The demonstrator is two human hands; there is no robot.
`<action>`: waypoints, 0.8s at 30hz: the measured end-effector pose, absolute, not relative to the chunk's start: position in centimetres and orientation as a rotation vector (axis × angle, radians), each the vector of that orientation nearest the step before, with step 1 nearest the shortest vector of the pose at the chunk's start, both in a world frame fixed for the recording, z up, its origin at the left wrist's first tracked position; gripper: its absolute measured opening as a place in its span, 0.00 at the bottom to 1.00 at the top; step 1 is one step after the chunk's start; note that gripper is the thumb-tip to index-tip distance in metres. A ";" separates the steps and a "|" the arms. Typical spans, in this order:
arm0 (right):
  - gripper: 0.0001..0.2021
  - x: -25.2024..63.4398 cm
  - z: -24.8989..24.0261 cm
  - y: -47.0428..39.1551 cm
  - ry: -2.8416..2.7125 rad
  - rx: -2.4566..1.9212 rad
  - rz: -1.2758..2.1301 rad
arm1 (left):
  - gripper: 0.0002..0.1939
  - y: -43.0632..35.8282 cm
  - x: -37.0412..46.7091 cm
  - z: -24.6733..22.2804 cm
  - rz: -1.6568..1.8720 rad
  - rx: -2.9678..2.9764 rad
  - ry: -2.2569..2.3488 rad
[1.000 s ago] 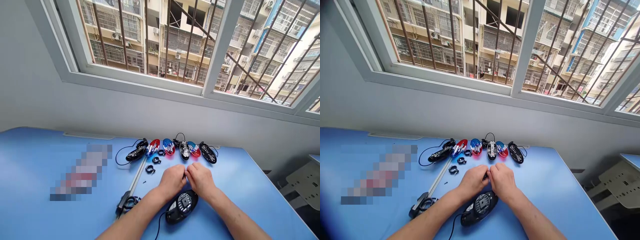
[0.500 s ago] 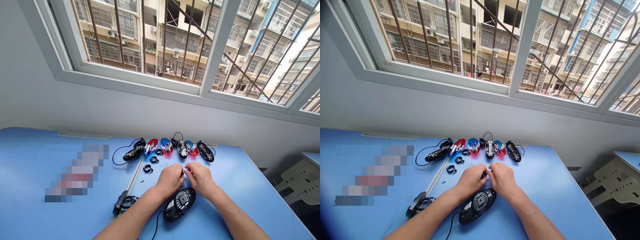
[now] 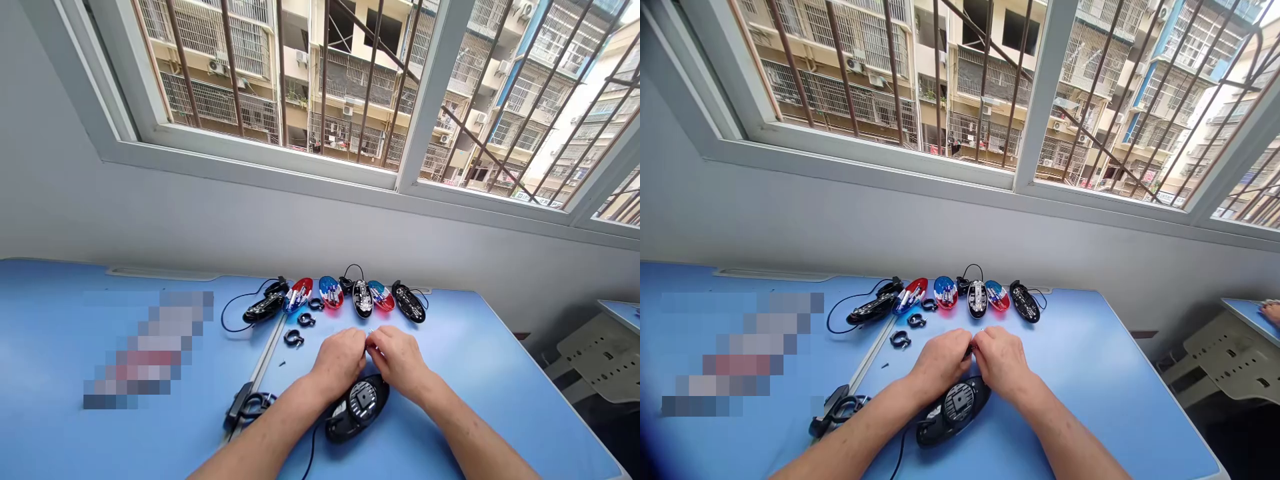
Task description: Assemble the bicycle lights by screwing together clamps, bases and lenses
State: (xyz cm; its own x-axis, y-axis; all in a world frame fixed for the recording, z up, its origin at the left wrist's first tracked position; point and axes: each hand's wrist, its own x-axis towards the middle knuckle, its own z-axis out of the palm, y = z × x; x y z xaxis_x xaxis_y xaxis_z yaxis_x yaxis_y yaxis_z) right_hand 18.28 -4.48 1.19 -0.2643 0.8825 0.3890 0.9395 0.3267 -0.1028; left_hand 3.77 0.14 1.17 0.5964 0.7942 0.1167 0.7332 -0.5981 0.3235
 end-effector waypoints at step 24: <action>0.04 18.9 0.9 -4.0 -1.944 -1.450 0.210 | 0.10 -0.1 3.6 2.3 0.175 2.668 1.390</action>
